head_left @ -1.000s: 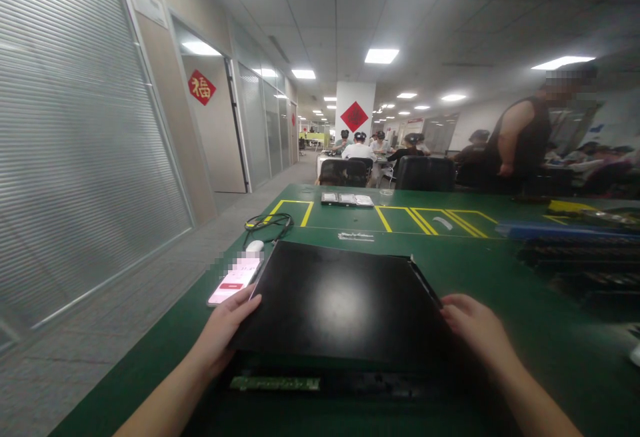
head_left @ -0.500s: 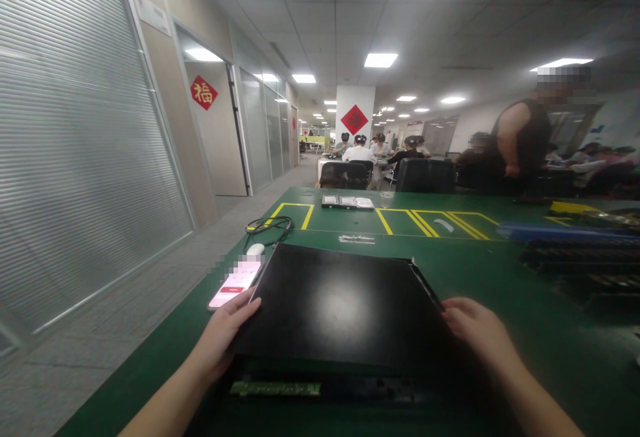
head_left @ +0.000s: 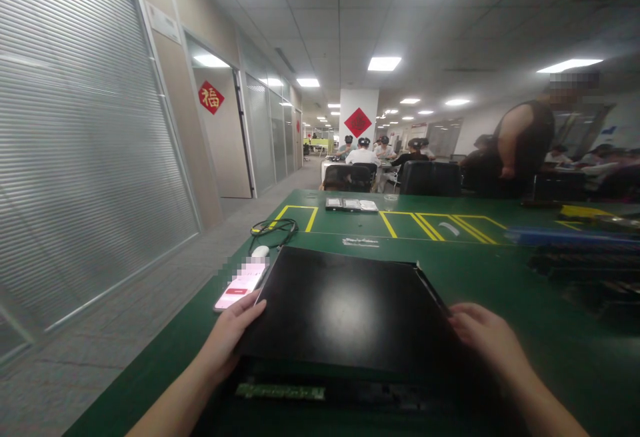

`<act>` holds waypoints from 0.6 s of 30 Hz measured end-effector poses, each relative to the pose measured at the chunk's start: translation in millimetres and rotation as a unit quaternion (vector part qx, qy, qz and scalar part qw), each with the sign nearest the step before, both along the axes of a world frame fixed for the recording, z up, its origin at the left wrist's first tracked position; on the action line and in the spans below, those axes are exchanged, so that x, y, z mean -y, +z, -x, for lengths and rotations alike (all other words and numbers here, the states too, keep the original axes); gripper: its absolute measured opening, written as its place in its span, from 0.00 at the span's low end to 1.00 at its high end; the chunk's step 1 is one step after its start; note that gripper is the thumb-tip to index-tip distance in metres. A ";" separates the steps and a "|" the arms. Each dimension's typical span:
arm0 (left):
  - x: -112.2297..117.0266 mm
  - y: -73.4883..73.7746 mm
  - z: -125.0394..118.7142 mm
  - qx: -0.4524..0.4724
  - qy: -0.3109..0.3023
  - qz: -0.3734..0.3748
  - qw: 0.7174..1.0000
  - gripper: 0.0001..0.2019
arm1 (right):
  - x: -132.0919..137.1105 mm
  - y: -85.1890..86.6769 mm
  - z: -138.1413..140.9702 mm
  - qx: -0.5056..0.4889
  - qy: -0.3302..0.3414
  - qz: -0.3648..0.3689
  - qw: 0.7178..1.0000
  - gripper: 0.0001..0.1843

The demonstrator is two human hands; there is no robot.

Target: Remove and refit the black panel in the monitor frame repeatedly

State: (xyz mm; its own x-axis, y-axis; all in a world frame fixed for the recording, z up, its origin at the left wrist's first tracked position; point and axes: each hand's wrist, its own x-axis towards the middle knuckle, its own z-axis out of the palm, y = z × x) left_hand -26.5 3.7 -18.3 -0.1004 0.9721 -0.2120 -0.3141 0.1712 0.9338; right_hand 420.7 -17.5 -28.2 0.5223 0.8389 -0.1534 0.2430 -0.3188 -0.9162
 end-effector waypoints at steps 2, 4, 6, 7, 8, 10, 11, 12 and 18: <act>2.4 2.6 -1.8 -0.002 0.000 -0.005 1.000 0.22 | -0.9 -1.8 -1.1 -0.005 0.000 -0.002 1.000 0.18; 4.7 5.4 -3.6 0.001 0.002 -0.005 1.000 0.22 | -2.0 -4.7 -2.6 -0.011 0.001 -0.004 1.000 0.18; 6.6 7.9 -5.0 0.005 0.006 -0.005 1.000 0.22 | -3.2 -7.6 -4.0 -0.019 0.002 -0.009 1.000 0.18; 7.2 9.1 -5.5 0.007 0.008 -0.006 1.000 0.22 | -3.7 -8.7 -4.5 -0.024 0.003 -0.010 1.000 0.18; 7.7 10.1 -5.9 0.009 0.009 -0.006 1.000 0.22 | -4.0 -9.3 -4.7 -0.026 0.003 -0.011 1.000 0.18; 8.2 11.8 -6.4 0.012 0.009 -0.004 1.000 0.22 | -4.4 -9.3 -4.8 -0.029 0.003 -0.007 1.000 0.17; 8.2 12.4 -6.6 0.013 0.009 -0.001 1.000 0.22 | -4.4 -8.7 -4.5 -0.027 0.001 -0.005 1.000 0.16; 8.1 12.8 -6.6 0.013 0.010 0.002 1.000 0.22 | -4.3 -8.0 -4.2 -0.025 0.000 -0.003 1.000 0.16; 5.6 8.4 -4.2 0.010 0.007 0.000 1.000 0.24 | -3.6 -7.1 -3.7 -0.015 0.005 0.001 1.000 0.15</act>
State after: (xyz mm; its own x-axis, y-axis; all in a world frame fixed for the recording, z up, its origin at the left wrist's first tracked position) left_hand -22.3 -2.0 -9.9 -0.1097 0.9707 -0.2136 -0.3350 0.1662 0.9275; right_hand 424.4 -13.9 -35.3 0.5094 0.8434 -0.1707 0.2179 -0.3183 -0.9226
